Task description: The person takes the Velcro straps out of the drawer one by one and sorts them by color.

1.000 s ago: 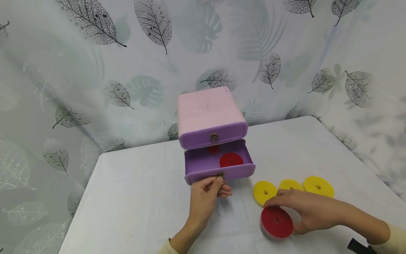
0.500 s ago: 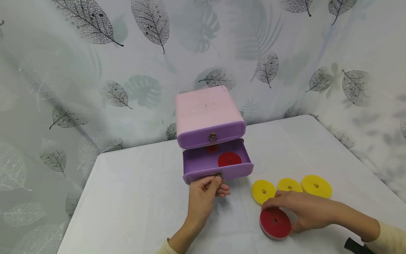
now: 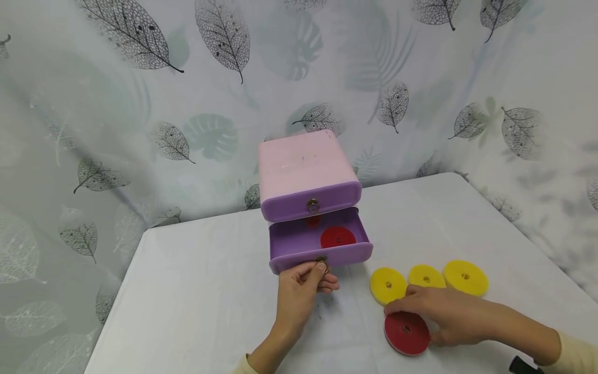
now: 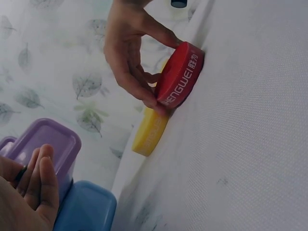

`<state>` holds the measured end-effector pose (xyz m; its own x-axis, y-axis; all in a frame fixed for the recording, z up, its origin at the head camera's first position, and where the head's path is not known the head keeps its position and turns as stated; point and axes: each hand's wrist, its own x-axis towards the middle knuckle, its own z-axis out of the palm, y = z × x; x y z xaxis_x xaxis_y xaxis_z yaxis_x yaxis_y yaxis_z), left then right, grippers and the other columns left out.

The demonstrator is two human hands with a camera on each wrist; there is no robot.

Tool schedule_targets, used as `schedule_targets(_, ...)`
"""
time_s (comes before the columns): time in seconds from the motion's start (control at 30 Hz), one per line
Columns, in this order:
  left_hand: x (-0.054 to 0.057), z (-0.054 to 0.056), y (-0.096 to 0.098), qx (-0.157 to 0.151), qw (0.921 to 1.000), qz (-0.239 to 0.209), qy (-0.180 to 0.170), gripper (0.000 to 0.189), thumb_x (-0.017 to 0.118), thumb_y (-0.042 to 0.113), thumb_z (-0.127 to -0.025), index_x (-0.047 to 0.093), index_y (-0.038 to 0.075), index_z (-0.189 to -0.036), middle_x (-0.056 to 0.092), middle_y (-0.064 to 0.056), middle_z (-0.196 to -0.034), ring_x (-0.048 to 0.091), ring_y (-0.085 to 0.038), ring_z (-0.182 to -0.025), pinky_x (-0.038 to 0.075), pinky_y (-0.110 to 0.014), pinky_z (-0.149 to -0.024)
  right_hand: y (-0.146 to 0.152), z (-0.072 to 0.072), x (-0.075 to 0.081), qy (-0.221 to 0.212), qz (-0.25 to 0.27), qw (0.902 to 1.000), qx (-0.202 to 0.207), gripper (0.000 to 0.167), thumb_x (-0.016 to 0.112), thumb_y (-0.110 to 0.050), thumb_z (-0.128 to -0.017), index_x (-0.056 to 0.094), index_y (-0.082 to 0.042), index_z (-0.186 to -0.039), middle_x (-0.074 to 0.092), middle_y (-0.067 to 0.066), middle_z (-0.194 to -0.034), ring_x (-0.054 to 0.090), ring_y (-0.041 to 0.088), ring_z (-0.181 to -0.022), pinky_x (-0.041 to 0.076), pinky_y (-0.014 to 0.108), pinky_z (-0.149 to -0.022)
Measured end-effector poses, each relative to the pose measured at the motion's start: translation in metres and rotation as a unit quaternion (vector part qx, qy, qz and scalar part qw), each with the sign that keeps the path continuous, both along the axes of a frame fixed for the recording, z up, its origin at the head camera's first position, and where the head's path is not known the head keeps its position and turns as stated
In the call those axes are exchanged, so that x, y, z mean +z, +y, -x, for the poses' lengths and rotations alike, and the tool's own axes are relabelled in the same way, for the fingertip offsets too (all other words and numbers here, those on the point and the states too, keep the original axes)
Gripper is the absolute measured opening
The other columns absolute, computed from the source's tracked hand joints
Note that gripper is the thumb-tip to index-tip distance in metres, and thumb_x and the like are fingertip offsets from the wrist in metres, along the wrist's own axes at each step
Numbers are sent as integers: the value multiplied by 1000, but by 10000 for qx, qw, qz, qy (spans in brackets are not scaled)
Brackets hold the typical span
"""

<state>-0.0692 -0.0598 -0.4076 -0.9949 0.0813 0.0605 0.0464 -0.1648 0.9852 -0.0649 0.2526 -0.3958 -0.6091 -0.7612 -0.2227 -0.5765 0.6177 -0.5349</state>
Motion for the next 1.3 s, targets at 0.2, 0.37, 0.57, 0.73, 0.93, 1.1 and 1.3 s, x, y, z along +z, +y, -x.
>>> schedule_targets(0.2,-1,-1,0,16,10000,10,-5,24,66,15,-104,73,-7,-99,75,-20,-86,76,-33,-75,64,-37,-73,-3,-5,1,239,-292,9993,-18,80,92,-7,-71,63,-37,-140,60,-20,-118,52,5,-96,57,25,-71)
schedule_targets(0.37,-2,-1,0,17,10000,29,-15,24,66,16,-105,73,-7,-99,75,-19,-86,76,-34,-76,64,-37,-73,-5,-8,0,536,-449,9975,128,80,95,-12,-72,61,-37,-140,61,-17,-115,53,6,-94,56,23,-68)
schedule_targets(0.57,-2,-1,1,17,10000,35,7,24,66,16,-105,73,-6,-99,75,-19,-86,76,-34,-76,64,-37,-73,-4,-6,2,904,-206,9947,453,81,92,-5,-73,61,-32,-142,64,-16,-119,54,6,-93,57,22,-70)
schedule_targets(0.73,-2,-1,2,7,10000,-16,-11,24,66,16,-104,73,-7,-100,75,-20,-86,76,-34,-76,64,-37,-74,-3,2,23,1427,289,9871,660,69,89,-1,-76,65,-22,-138,67,-12,-125,61,9,-101,60,28,-77)
schedule_targets(0.93,-2,-1,2,2,10000,-34,-33,23,66,15,-104,73,-6,-99,75,-20,-86,76,-33,-76,64,-37,-74,-13,15,71,1806,841,9798,154,52,82,-11,-90,64,-21,-139,66,-9,-130,67,12,-109,62,35,-84)
schedule_targets(1.1,-2,-1,1,4,10000,-71,-19,23,65,14,-104,73,-7,-99,75,-20,-86,76,-33,-75,64,-38,-74,-26,31,99,2136,1069,9710,108,51,80,-8,-92,64,-17,-139,65,-4,-135,67,14,-114,61,39,-89)
schedule_targets(1.3,-3,-1,1,12,10000,-41,1,26,65,17,-105,73,-7,-98,75,-20,-86,76,-35,-76,64,-37,-74,-47,54,111,2214,1067,9687,349,52,79,-3,-92,63,-13,-140,65,2,-138,64,23,-122,58,46,-94)
